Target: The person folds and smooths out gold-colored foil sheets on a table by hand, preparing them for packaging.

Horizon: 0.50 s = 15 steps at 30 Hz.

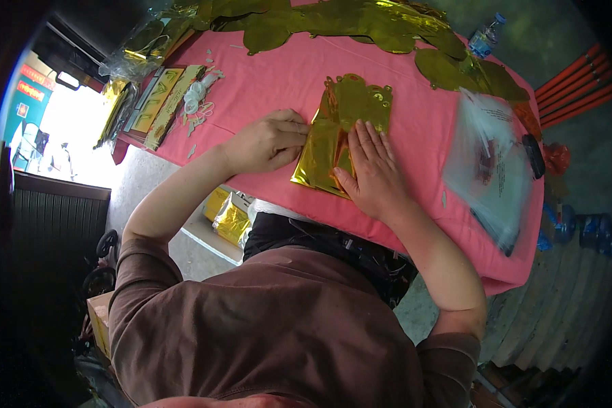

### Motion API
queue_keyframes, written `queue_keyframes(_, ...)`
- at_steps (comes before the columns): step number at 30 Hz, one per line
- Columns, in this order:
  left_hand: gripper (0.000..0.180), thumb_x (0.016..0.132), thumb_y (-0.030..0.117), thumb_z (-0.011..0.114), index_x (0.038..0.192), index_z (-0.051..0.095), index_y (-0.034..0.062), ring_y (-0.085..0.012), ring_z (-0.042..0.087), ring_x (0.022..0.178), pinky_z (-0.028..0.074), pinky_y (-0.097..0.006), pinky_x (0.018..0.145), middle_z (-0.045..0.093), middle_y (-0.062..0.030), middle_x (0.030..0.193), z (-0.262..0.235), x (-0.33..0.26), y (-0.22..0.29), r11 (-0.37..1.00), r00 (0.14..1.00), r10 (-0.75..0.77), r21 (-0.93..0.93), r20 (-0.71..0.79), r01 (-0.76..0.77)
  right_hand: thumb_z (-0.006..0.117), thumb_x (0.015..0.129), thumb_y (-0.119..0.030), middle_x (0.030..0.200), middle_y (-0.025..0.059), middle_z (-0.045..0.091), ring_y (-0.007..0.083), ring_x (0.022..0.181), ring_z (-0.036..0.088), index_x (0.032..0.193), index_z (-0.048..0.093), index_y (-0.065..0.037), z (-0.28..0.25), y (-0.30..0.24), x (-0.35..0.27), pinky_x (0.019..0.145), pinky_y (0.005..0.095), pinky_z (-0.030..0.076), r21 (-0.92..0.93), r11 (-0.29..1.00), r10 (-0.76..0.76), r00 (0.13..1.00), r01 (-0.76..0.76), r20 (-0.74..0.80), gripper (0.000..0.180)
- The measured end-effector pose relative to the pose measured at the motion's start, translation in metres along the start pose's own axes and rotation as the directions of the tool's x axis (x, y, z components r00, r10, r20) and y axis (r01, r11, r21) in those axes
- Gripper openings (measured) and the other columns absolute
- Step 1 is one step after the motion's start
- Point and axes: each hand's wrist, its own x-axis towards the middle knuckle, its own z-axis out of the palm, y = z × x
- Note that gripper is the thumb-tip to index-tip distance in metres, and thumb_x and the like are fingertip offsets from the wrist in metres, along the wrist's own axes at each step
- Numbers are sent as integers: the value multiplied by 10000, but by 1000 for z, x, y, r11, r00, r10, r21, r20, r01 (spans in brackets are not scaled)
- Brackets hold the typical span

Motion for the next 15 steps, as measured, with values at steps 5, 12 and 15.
queue_keyframes(5,241,764,44,585,993,607,-28,-230,588,929,472,-316,822,651,-117,942,-5,5,1,889,941,-330,-310,72,336,474,910,-354,1466,220,240,338,1374,209,1383,280,60,0,-1,1,1128,441,137,8,1000,3,1000,-3,-2,657)
queue_keyframes(12,237,816,52,627,1028,566,-36,-56,580,767,466,-212,722,648,-21,848,11,19,0,472,739,-648,-665,184,579,483,905,-338,1464,219,243,337,1375,207,1386,276,53,-3,-2,1,1128,441,139,13,1000,7,1000,-7,4,654)
queue_keyframes(15,238,787,9,637,1011,568,-33,-61,582,753,470,-210,700,646,-24,832,14,22,1,469,720,-678,-666,149,579,484,904,-337,1465,218,243,335,1376,207,1385,278,53,-1,-2,1,1127,441,141,11,1000,9,1000,-9,3,653)
